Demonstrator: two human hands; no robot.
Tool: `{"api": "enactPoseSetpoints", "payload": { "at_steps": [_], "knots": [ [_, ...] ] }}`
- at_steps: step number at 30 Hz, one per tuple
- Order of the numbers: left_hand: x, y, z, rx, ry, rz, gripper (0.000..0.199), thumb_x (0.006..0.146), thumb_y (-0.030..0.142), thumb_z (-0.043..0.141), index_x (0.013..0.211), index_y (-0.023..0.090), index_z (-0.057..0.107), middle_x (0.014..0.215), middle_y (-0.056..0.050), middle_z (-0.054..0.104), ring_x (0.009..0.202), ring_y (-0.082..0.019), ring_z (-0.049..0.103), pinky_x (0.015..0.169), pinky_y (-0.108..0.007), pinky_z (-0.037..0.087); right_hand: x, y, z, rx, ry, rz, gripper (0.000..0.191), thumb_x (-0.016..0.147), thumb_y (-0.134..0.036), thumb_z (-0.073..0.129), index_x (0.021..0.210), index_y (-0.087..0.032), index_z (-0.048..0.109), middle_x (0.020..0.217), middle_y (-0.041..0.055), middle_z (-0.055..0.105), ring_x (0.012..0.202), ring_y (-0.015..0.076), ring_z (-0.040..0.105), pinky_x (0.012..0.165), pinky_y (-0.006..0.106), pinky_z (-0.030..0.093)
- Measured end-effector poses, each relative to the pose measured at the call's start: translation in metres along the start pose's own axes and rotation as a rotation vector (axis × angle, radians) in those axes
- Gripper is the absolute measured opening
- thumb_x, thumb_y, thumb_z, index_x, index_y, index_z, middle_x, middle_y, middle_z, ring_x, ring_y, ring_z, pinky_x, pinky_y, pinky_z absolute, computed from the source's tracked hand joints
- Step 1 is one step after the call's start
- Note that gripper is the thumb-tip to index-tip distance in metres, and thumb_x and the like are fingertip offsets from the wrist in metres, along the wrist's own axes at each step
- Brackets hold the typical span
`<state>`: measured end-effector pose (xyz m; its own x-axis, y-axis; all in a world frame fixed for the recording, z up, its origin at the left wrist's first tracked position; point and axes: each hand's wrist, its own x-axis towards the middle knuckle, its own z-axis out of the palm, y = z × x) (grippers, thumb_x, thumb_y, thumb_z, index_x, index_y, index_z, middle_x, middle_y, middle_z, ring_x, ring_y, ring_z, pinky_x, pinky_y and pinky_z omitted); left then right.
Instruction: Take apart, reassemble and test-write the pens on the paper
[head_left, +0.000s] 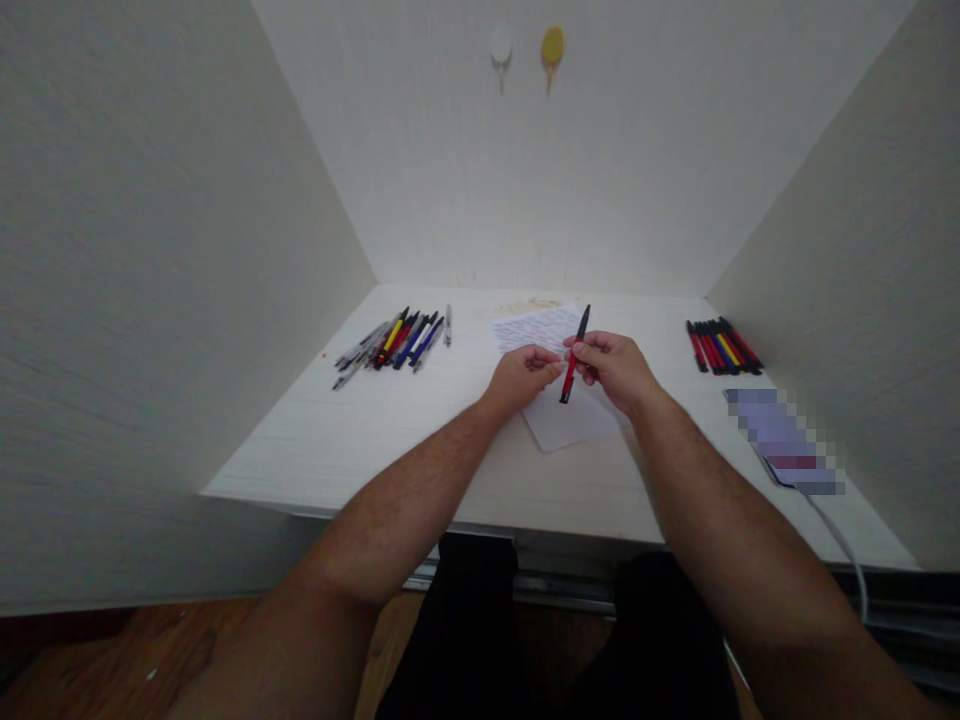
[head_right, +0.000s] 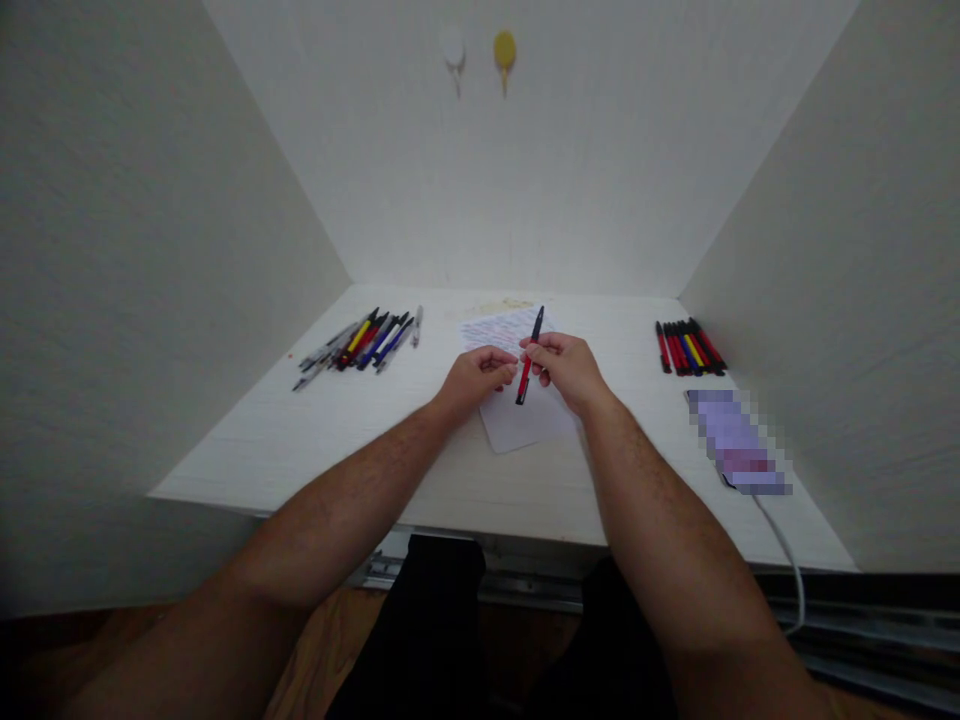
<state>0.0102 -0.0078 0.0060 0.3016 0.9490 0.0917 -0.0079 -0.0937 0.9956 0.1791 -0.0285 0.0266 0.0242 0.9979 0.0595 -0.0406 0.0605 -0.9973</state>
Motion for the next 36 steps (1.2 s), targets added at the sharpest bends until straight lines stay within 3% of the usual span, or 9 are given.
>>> {"api": "enactPoseSetpoints", "payload": {
  "at_steps": [3,7,14,21,24,29,34,36],
  "knots": [
    [0.005,0.003,-0.007,-0.154,0.089,0.007,0.018,0.077,0.022,0.066,0.094,0.016,0.072,0.071,0.0,0.062,0.058,-0.008,0.054,0.054,-0.022,0.044,-0.005,-0.002,0.0,-0.084,-0.148,0.064,0.029,0.07,-0.038,0.072,0.088,-0.016,0.074,0.067,0.0015,0.065,0.049,0.0069,0.041,0.043,0.022,0.03],
    [0.007,0.005,-0.013,-0.313,0.007,0.031,0.023,0.079,0.022,0.065,0.1,0.017,0.072,0.065,0.002,0.056,0.055,-0.007,0.049,0.054,-0.021,0.039,-0.011,-0.005,0.002,-0.249,-0.295,0.096,0.027,0.072,-0.039,0.069,0.086,-0.017,0.076,0.065,0.0003,0.064,0.05,0.0072,0.039,0.046,0.023,0.028],
    [0.005,0.004,-0.008,-0.238,0.036,0.113,0.021,0.075,0.035,0.073,0.08,0.015,0.069,0.058,0.003,0.054,0.053,-0.008,0.047,0.054,-0.023,0.037,-0.012,-0.005,0.001,-0.361,-0.214,0.021,0.022,0.069,-0.038,0.073,0.073,-0.016,0.069,0.06,-0.0018,0.06,0.052,0.0086,0.044,0.049,0.024,0.031],
    [0.002,0.01,-0.006,0.02,0.219,0.158,0.023,0.072,0.029,0.072,0.059,0.017,0.057,0.052,0.004,0.051,0.051,-0.008,0.043,0.053,-0.024,0.035,-0.01,-0.003,0.002,-0.477,-0.106,-0.013,0.025,0.06,-0.029,0.08,0.066,-0.02,0.057,0.058,-0.0038,0.056,0.049,0.0083,0.044,0.047,0.023,0.029],
    [0.003,0.009,-0.005,0.043,0.253,0.154,0.023,0.072,0.028,0.071,0.058,0.017,0.056,0.051,0.005,0.05,0.049,-0.008,0.042,0.051,-0.024,0.033,-0.011,-0.006,0.005,-0.497,-0.127,-0.021,0.026,0.06,-0.029,0.08,0.069,-0.02,0.058,0.058,-0.0045,0.055,0.049,0.0081,0.043,0.047,0.023,0.03],
    [0.006,0.005,-0.005,-0.115,0.198,0.14,0.02,0.075,0.031,0.07,0.066,0.018,0.058,0.051,0.004,0.054,0.046,-0.008,0.047,0.049,-0.023,0.037,-0.012,-0.01,0.002,-0.471,-0.294,-0.058,0.023,0.078,-0.039,0.064,0.071,-0.018,0.067,0.069,0.0023,0.065,0.059,0.0111,0.051,0.054,0.025,0.037],
    [0.005,0.005,-0.005,-0.169,0.16,0.141,0.023,0.075,0.036,0.072,0.073,0.016,0.06,0.057,0.002,0.06,0.048,-0.008,0.052,0.049,-0.022,0.04,-0.012,-0.007,-0.001,-0.492,-0.163,-0.057,0.023,0.069,-0.038,0.075,0.076,-0.019,0.064,0.059,-0.0037,0.056,0.05,0.0085,0.042,0.048,0.024,0.03],
    [0.005,0.005,-0.005,-0.174,0.163,0.151,0.024,0.076,0.037,0.073,0.074,0.016,0.06,0.059,0.001,0.062,0.049,-0.008,0.053,0.049,-0.022,0.041,-0.012,-0.006,-0.001,-0.482,-0.176,-0.042,0.024,0.072,-0.04,0.073,0.08,-0.019,0.065,0.061,-0.0034,0.057,0.05,0.0082,0.041,0.047,0.024,0.029]
  ]
}}
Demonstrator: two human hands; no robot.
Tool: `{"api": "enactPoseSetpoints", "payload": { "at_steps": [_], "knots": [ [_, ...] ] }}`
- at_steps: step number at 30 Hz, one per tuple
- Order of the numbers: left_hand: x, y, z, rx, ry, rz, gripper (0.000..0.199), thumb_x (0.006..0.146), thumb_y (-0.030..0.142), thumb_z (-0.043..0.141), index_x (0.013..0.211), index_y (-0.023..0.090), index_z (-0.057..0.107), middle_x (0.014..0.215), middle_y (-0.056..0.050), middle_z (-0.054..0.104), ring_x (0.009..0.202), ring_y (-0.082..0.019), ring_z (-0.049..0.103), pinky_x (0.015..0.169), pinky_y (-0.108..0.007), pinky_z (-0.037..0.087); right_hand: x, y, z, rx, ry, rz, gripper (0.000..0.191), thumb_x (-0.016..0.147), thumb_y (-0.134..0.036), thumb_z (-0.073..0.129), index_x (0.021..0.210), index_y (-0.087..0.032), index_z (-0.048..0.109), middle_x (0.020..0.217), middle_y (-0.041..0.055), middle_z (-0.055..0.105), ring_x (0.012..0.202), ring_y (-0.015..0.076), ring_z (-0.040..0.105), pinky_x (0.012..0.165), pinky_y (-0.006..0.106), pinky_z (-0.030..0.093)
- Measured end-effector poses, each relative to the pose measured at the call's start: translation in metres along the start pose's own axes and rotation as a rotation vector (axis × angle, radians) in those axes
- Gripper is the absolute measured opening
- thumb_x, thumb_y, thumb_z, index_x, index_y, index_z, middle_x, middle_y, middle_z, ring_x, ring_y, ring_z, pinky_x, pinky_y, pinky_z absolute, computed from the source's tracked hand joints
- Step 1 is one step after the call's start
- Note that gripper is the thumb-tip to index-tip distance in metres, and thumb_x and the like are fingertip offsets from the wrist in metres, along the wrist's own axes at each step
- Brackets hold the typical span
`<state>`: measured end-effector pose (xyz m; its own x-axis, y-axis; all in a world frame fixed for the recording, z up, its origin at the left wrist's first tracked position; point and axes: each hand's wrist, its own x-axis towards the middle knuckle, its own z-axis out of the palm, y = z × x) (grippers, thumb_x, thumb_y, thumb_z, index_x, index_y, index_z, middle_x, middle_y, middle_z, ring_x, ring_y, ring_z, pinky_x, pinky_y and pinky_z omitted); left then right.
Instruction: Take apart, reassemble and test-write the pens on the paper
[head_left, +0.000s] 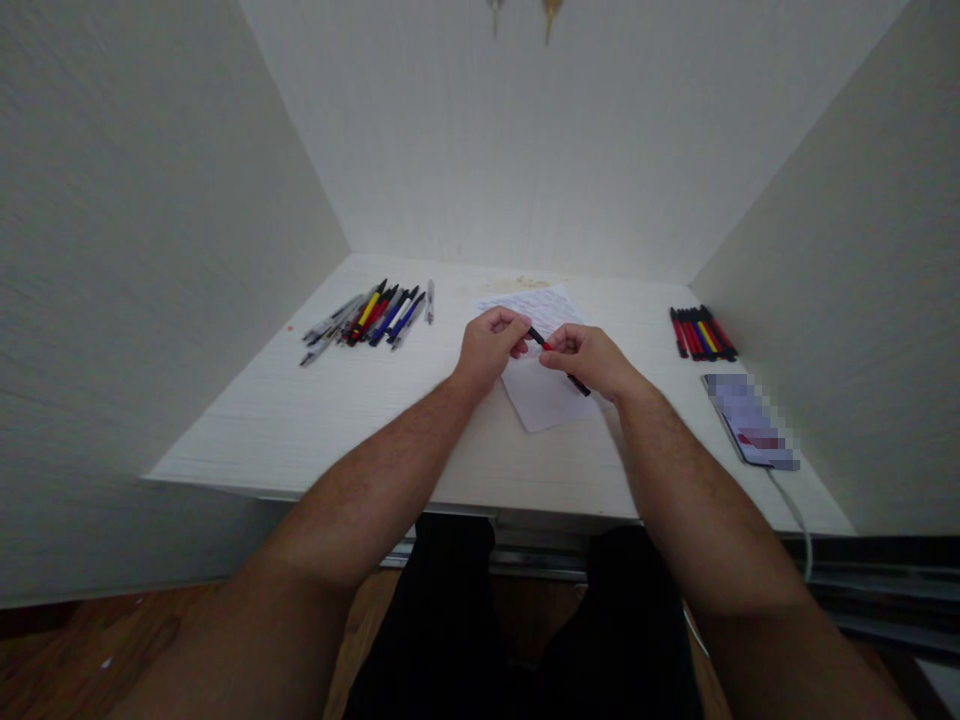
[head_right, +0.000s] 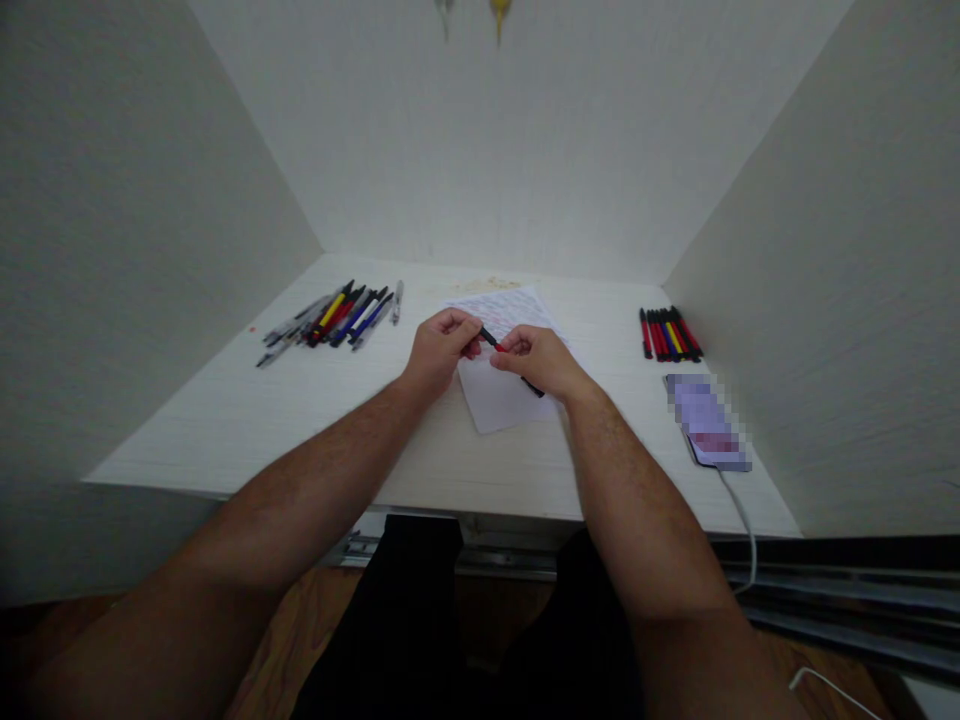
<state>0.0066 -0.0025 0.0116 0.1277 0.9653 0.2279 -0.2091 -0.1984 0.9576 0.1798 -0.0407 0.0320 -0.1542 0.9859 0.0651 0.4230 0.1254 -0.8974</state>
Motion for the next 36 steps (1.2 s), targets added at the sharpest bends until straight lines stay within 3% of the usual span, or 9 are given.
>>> {"api": "enactPoseSetpoints", "payload": {
  "at_steps": [3,7,12,16,21,26,29,32,36],
  "knots": [
    [0.0001,0.0001,-0.0004,-0.005,0.013,0.021,0.026,0.076,0.039,0.074,0.075,0.016,0.061,0.056,0.001,0.06,0.048,-0.008,0.052,0.049,-0.021,0.041,0.0,-0.0012,0.0006,-0.026,-0.05,0.011,0.026,0.08,-0.043,0.063,0.076,-0.018,0.066,0.062,-0.0013,0.057,0.051,0.0086,0.042,0.048,0.024,0.03],
    [0.0004,-0.0006,-0.0003,-0.014,-0.002,0.032,0.029,0.076,0.041,0.074,0.075,0.016,0.061,0.055,0.002,0.06,0.047,-0.008,0.052,0.047,-0.021,0.041,-0.0002,-0.0029,0.0013,-0.008,0.016,0.019,0.029,0.067,-0.039,0.076,0.081,-0.018,0.062,0.063,-0.004,0.055,0.051,0.0074,0.041,0.048,0.023,0.029],
    [0.0008,-0.0011,-0.0006,-0.001,0.005,0.037,0.028,0.075,0.04,0.074,0.074,0.016,0.062,0.058,0.001,0.063,0.047,-0.007,0.051,0.047,-0.02,0.041,-0.0002,-0.0035,0.001,-0.047,-0.023,0.05,0.027,0.08,-0.044,0.061,0.076,-0.017,0.063,0.064,-0.001,0.057,0.05,0.008,0.04,0.047,0.024,0.027],
    [0.0001,-0.0002,-0.0001,0.015,0.004,0.024,0.028,0.076,0.042,0.073,0.074,0.016,0.061,0.06,0.001,0.064,0.047,-0.007,0.051,0.047,-0.02,0.041,0.0002,-0.0027,0.0012,-0.039,0.053,0.004,0.029,0.065,-0.036,0.078,0.076,-0.018,0.059,0.064,-0.0039,0.054,0.053,0.0074,0.041,0.049,0.023,0.029],
    [0.0008,-0.0008,-0.0004,-0.008,0.025,0.04,0.029,0.075,0.041,0.075,0.074,0.016,0.061,0.061,0.0,0.064,0.047,-0.007,0.052,0.047,-0.02,0.041,-0.0002,-0.0027,0.0016,-0.056,-0.028,0.017,0.026,0.08,-0.043,0.061,0.078,-0.017,0.065,0.058,-0.0019,0.052,0.051,0.0093,0.041,0.049,0.025,0.029],
    [0.0001,-0.001,0.0004,0.0,0.018,0.028,0.029,0.075,0.041,0.075,0.075,0.016,0.061,0.062,0.0,0.065,0.048,-0.007,0.052,0.048,-0.02,0.042,0.0017,-0.0007,0.0045,-0.052,0.098,-0.019,0.032,0.061,-0.036,0.079,0.077,-0.018,0.058,0.065,-0.0032,0.056,0.056,0.009,0.044,0.052,0.024,0.032],
    [0.0001,-0.0009,0.0003,-0.01,0.03,0.028,0.028,0.075,0.041,0.075,0.075,0.016,0.061,0.063,0.0,0.065,0.048,-0.007,0.052,0.047,-0.02,0.042,0.0017,-0.0004,0.006,-0.007,0.036,-0.006,0.029,0.069,-0.04,0.071,0.087,-0.018,0.063,0.068,-0.0018,0.059,0.055,0.0094,0.044,0.051,0.024,0.032],
    [0.0012,-0.0006,-0.0004,-0.019,0.03,0.033,0.028,0.075,0.04,0.075,0.074,0.016,0.061,0.063,0.0,0.065,0.048,-0.006,0.052,0.047,-0.019,0.042,0.0017,0.0001,0.0053,-0.06,0.019,-0.008,0.026,0.077,-0.041,0.063,0.078,-0.016,0.066,0.062,-0.0011,0.056,0.053,0.0092,0.041,0.05,0.025,0.029],
    [0.0042,-0.0004,-0.002,-0.03,0.107,0.063,0.03,0.075,0.044,0.075,0.074,0.017,0.06,0.066,0.0,0.065,0.049,-0.006,0.053,0.046,-0.019,0.042,0.0029,0.0017,0.0031,-0.096,0.075,-0.047,0.022,0.073,-0.037,0.066,0.073,-0.015,0.066,0.06,-0.0018,0.056,0.054,0.009,0.041,0.052,0.025,0.03]
  ]
}}
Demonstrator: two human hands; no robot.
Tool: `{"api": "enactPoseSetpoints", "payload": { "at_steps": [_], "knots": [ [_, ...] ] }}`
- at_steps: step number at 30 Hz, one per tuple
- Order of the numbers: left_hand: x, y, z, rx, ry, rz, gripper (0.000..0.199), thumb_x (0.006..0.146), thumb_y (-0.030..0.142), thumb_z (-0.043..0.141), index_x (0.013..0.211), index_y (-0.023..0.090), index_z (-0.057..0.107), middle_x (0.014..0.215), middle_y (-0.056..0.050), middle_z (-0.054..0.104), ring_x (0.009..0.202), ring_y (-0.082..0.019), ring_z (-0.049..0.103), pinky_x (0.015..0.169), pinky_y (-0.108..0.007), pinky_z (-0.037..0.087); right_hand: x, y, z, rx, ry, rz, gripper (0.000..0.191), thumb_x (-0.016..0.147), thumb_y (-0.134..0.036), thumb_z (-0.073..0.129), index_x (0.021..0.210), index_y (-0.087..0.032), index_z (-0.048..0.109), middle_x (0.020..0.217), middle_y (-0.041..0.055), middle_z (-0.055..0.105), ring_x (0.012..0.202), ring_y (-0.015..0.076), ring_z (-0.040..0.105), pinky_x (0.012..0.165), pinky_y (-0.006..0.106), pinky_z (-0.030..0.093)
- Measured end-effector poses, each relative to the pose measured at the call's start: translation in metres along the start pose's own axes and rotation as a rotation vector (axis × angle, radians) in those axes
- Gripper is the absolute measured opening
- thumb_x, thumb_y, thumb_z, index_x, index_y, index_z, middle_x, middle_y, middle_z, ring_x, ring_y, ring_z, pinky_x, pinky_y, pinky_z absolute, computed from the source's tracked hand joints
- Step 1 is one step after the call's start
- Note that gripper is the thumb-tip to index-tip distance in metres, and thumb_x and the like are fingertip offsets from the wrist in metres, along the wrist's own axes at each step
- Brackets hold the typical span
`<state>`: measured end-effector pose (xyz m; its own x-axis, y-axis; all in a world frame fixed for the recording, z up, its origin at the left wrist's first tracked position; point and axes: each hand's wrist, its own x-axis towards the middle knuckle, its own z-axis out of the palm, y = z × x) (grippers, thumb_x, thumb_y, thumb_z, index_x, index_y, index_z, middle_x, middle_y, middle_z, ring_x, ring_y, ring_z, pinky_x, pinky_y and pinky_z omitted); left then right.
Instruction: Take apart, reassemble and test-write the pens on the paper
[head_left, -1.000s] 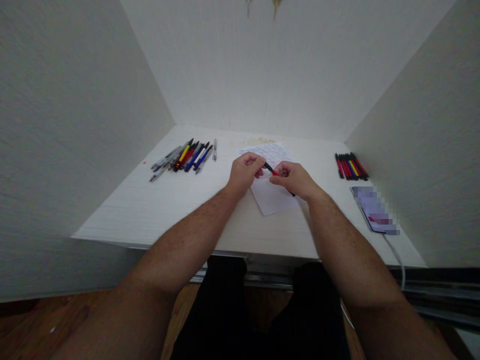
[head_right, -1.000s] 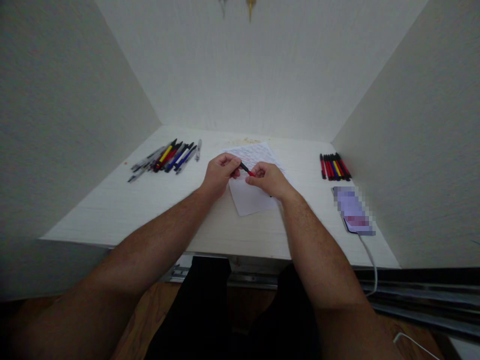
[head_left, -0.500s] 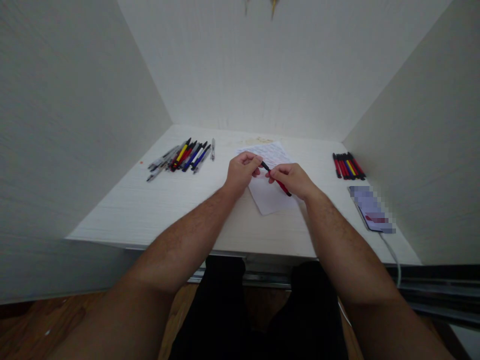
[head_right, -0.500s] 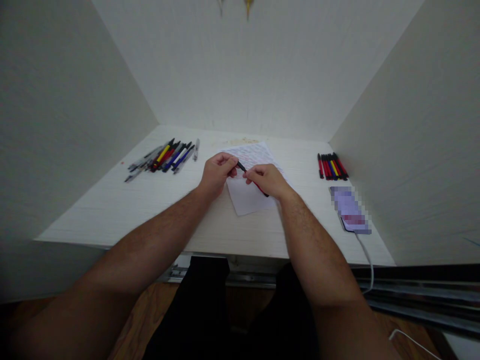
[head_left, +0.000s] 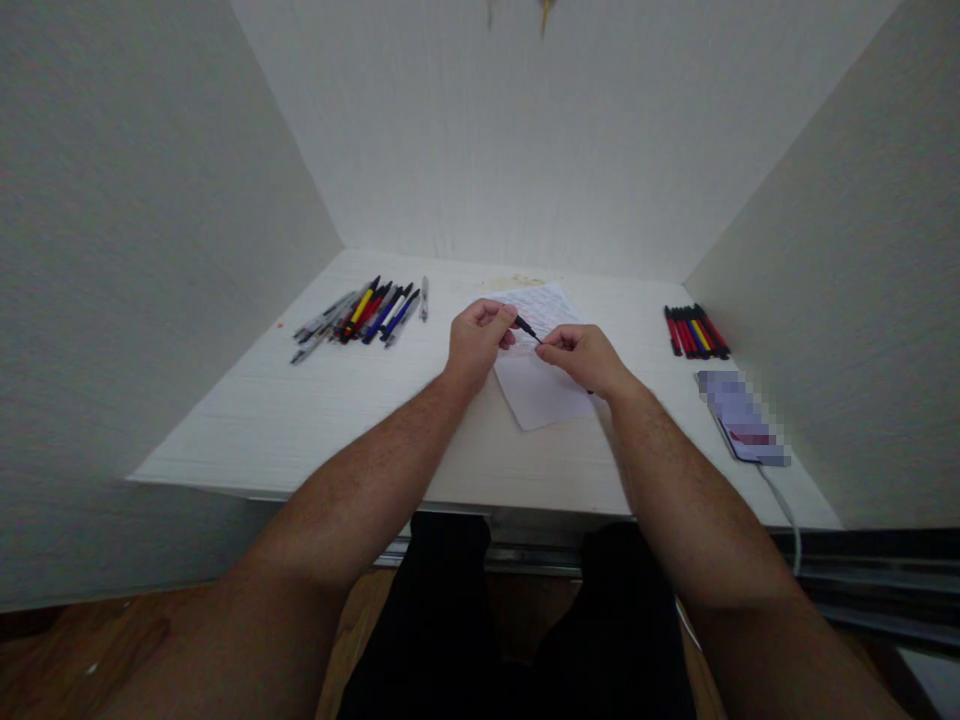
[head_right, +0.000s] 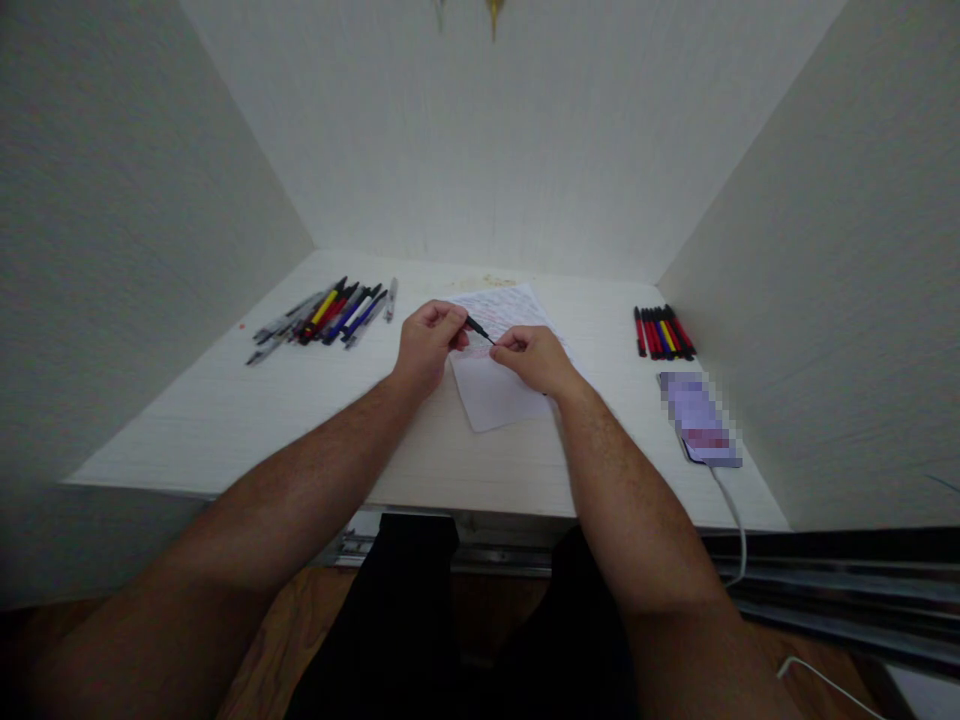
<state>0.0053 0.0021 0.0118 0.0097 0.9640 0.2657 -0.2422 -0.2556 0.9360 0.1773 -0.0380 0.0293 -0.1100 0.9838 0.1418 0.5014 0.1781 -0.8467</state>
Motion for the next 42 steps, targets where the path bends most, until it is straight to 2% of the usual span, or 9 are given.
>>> {"api": "enactPoseSetpoints", "payload": {
  "at_steps": [9,18,22,27,30,32,35,38,42],
  "knots": [
    [0.002,0.002,-0.001,-0.025,0.085,0.0,0.036,0.074,0.049,0.075,0.073,0.019,0.056,0.059,0.003,0.06,0.047,-0.007,0.053,0.045,-0.018,0.042,0.001,0.005,0.003,-0.035,-0.035,-0.034,0.015,0.074,-0.031,0.061,0.069,-0.017,0.064,0.058,-0.0028,0.054,0.053,0.0089,0.041,0.052,0.024,0.03],
    [0.01,0.0,-0.007,0.001,0.224,-0.031,0.033,0.08,0.049,0.069,0.075,0.02,0.054,0.067,0.001,0.064,0.047,-0.007,0.054,0.045,-0.019,0.042,0.003,0.009,-0.011,-0.088,-0.062,0.022,0.017,0.074,-0.033,0.061,0.067,-0.018,0.062,0.055,-0.0026,0.052,0.051,0.0097,0.041,0.049,0.024,0.029],
    [0.002,-0.002,-0.004,0.295,0.057,-0.04,0.027,0.079,0.041,0.068,0.066,0.019,0.06,0.055,0.001,0.06,0.046,-0.009,0.05,0.045,-0.021,0.038,0.003,0.007,-0.017,-0.092,-0.005,0.028,0.017,0.074,-0.033,0.061,0.065,-0.017,0.062,0.058,-0.0017,0.054,0.053,0.0097,0.042,0.051,0.025,0.03],
    [-0.008,-0.008,0.001,0.849,-0.197,0.101,0.024,0.069,0.029,0.073,0.051,0.021,0.059,0.052,0.0,0.056,0.055,-0.015,0.051,0.059,-0.028,0.043,0.004,0.008,-0.021,-0.104,0.0,0.075,0.017,0.073,-0.031,0.061,0.063,-0.017,0.061,0.058,-0.0009,0.056,0.054,0.0101,0.044,0.052,0.026,0.031],
    [-0.009,-0.011,0.0,0.997,-0.251,0.092,0.027,0.07,0.033,0.072,0.051,0.021,0.058,0.055,-0.002,0.057,0.058,-0.018,0.052,0.066,-0.033,0.046,0.004,0.009,-0.02,-0.138,-0.043,0.108,0.015,0.072,-0.028,0.06,0.062,-0.017,0.061,0.057,-0.0003,0.056,0.053,0.0101,0.044,0.052,0.026,0.031],
    [-0.009,-0.012,0.0,1.029,-0.225,0.097,0.024,0.071,0.035,0.072,0.054,0.021,0.06,0.058,-0.003,0.059,0.061,-0.018,0.054,0.069,-0.034,0.047,0.004,0.009,-0.02,-0.146,-0.07,0.121,0.014,0.072,-0.026,0.06,0.062,-0.017,0.062,0.058,0.0003,0.057,0.053,0.0103,0.045,0.053,0.026,0.032],
    [-0.007,-0.01,-0.001,0.93,-0.148,0.138,0.007,0.074,0.027,0.068,0.071,0.02,0.069,0.066,-0.003,0.064,0.066,-0.017,0.058,0.073,-0.032,0.048,0.003,0.008,-0.02,-0.145,-0.104,0.127,0.012,0.071,-0.025,0.06,0.062,-0.017,0.062,0.057,0.0002,0.057,0.052,0.0102,0.045,0.052,0.026,0.032],
    [-0.006,-0.007,0.001,0.653,-0.147,0.084,0.016,0.076,0.02,0.063,0.09,0.019,0.072,0.072,-0.002,0.069,0.066,-0.014,0.06,0.071,-0.028,0.049,0.002,0.005,-0.021,-0.15,-0.154,0.118,0.012,0.071,-0.026,0.06,0.063,-0.017,0.063,0.057,-0.0003,0.057,0.052,0.01,0.045,0.051,0.026,0.031],
    [-0.004,-0.006,0.003,0.35,-0.182,-0.067,0.006,0.073,0.021,0.065,0.077,0.016,0.066,0.069,-0.002,0.068,0.055,-0.01,0.053,0.059,-0.024,0.045,-0.001,0.002,-0.022,-0.137,-0.21,0.101,0.013,0.071,-0.027,0.061,0.064,-0.017,0.063,0.058,-0.0013,0.057,0.052,0.0093,0.043,0.051,0.025,0.031]
  ]
}}
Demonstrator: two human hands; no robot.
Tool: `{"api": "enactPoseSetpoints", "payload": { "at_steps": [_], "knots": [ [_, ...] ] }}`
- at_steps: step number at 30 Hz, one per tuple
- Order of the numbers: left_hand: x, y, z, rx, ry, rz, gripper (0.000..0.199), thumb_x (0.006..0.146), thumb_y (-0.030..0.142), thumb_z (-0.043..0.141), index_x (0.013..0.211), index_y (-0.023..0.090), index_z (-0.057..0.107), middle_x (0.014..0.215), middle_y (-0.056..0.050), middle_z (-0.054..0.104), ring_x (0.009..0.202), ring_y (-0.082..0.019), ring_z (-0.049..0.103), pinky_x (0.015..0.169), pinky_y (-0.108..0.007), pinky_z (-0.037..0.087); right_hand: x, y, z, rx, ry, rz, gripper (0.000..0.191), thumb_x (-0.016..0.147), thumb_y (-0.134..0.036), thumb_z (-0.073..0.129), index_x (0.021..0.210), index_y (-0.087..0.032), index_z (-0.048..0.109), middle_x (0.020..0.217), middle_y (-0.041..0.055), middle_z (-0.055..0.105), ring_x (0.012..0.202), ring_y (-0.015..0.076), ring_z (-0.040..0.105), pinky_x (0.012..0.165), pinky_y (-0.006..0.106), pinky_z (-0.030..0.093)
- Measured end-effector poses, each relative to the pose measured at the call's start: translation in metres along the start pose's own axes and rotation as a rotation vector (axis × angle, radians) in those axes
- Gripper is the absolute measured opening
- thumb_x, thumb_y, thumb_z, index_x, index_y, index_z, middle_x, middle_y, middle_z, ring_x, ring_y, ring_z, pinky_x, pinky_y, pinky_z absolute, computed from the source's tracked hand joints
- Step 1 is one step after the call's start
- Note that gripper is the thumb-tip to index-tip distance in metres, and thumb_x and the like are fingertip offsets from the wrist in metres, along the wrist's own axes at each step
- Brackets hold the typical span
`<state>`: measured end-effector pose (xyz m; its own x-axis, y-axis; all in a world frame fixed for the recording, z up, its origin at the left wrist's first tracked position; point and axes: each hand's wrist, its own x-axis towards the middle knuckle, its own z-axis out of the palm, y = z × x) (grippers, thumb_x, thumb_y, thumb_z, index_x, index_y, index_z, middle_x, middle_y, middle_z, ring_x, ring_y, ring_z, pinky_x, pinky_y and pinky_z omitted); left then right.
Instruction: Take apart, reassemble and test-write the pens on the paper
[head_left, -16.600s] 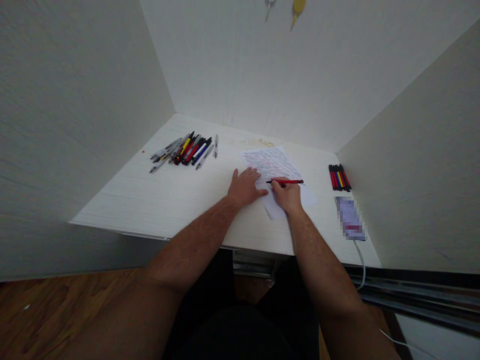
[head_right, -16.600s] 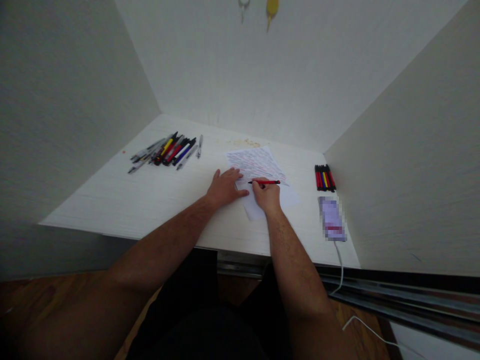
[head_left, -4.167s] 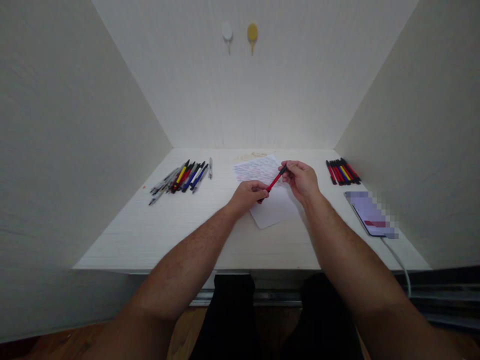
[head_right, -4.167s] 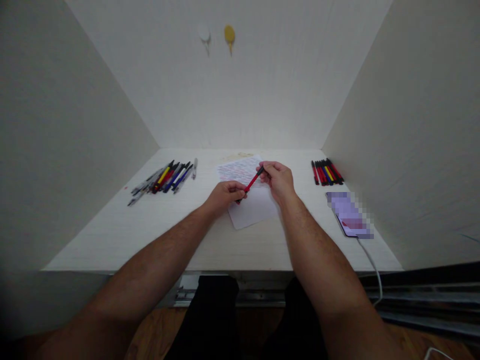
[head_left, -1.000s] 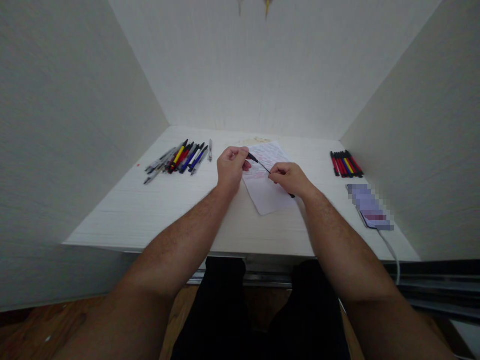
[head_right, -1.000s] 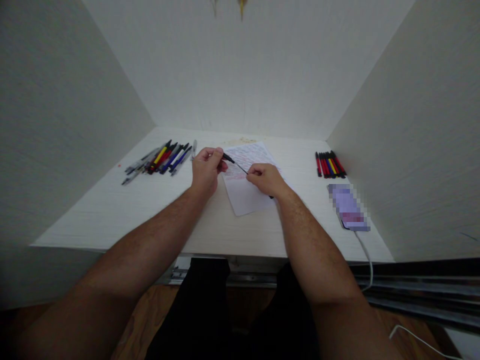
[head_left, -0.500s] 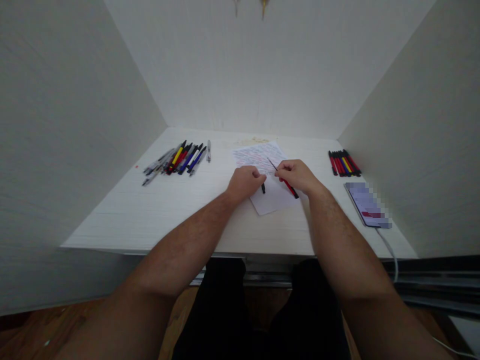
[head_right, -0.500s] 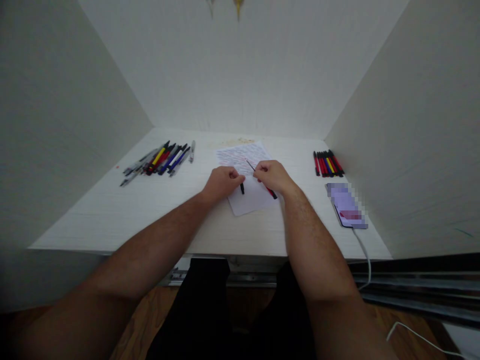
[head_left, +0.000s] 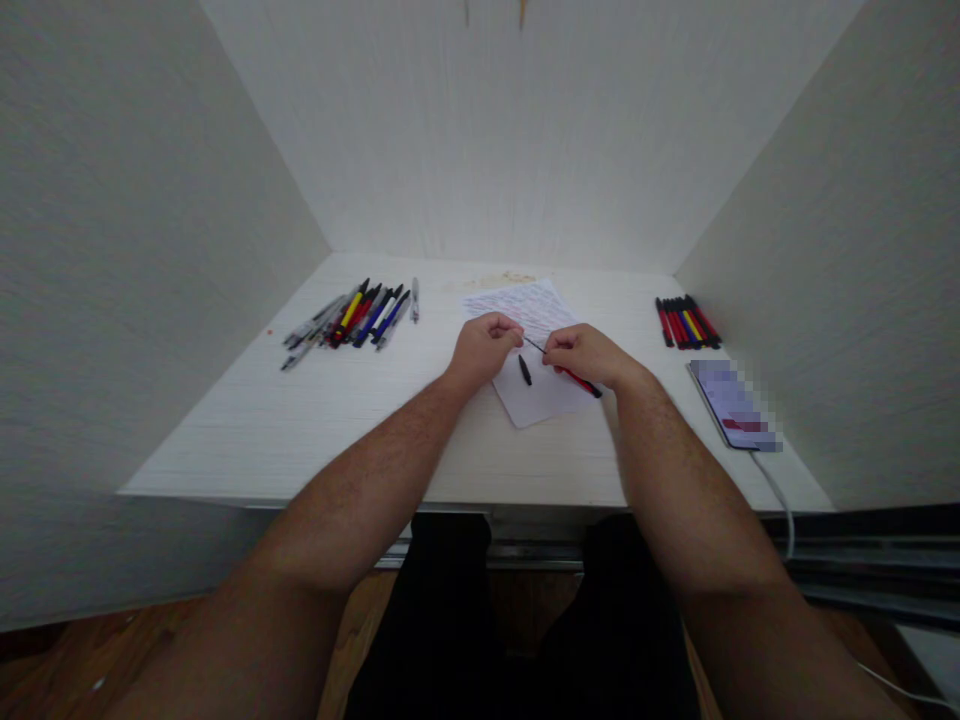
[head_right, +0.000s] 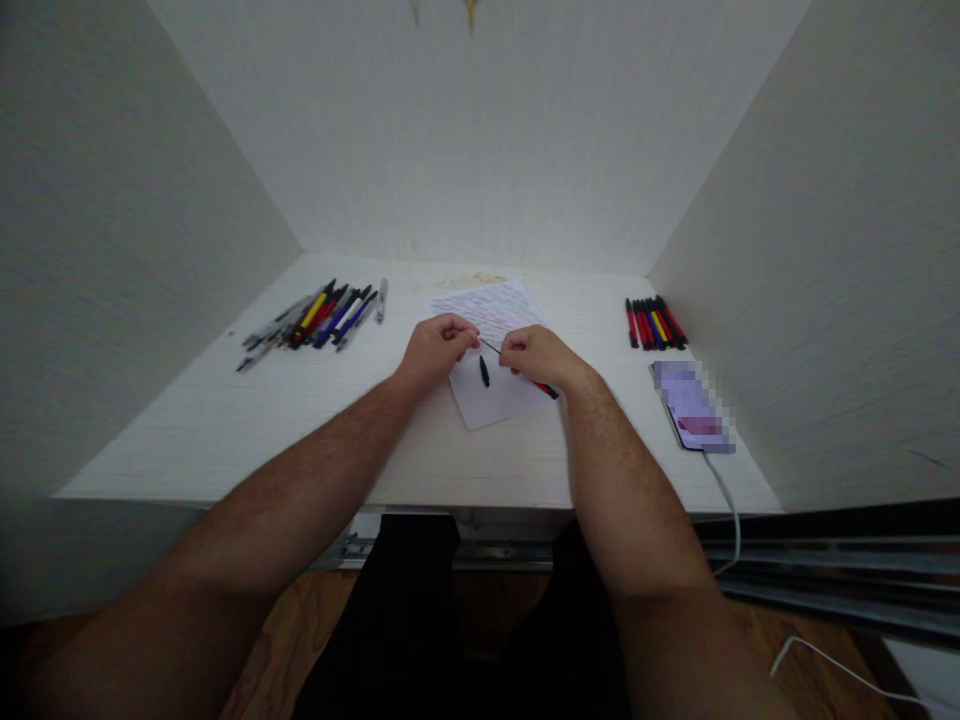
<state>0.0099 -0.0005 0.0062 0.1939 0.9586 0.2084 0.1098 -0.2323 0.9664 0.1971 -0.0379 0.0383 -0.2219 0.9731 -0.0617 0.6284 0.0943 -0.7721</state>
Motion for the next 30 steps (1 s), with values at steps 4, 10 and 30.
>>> {"api": "enactPoseSetpoints", "payload": {
  "at_steps": [4,10,30],
  "knots": [
    [0.004,-0.002,-0.002,-0.035,0.08,-0.008,0.007,0.073,0.022,0.064,0.069,0.018,0.06,0.06,0.001,0.061,0.052,-0.01,0.048,0.054,-0.022,0.04,-0.001,0.001,-0.002,0.02,-0.004,0.014,0.012,0.071,-0.027,0.061,0.065,-0.018,0.064,0.058,-0.0014,0.057,0.052,0.0095,0.043,0.05,0.025,0.03],
    [0.005,-0.003,-0.008,0.3,0.109,0.105,0.011,0.074,0.019,0.061,0.063,0.019,0.06,0.062,0.0,0.058,0.063,-0.015,0.05,0.062,-0.026,0.04,0.002,0.007,-0.007,0.013,0.138,0.079,0.01,0.069,-0.024,0.061,0.063,-0.017,0.064,0.056,-0.0005,0.057,0.052,0.01,0.043,0.05,0.026,0.03],
    [0.001,-0.008,-0.007,0.516,0.011,0.22,0.016,0.075,0.016,0.063,0.085,0.021,0.076,0.069,-0.003,0.068,0.063,-0.016,0.057,0.069,-0.029,0.047,0.008,0.013,-0.002,-0.087,0.165,0.095,0.015,0.072,-0.031,0.067,0.072,-0.016,0.071,0.062,0.0019,0.062,0.054,0.0115,0.049,0.053,0.027,0.035]
  ]
}}
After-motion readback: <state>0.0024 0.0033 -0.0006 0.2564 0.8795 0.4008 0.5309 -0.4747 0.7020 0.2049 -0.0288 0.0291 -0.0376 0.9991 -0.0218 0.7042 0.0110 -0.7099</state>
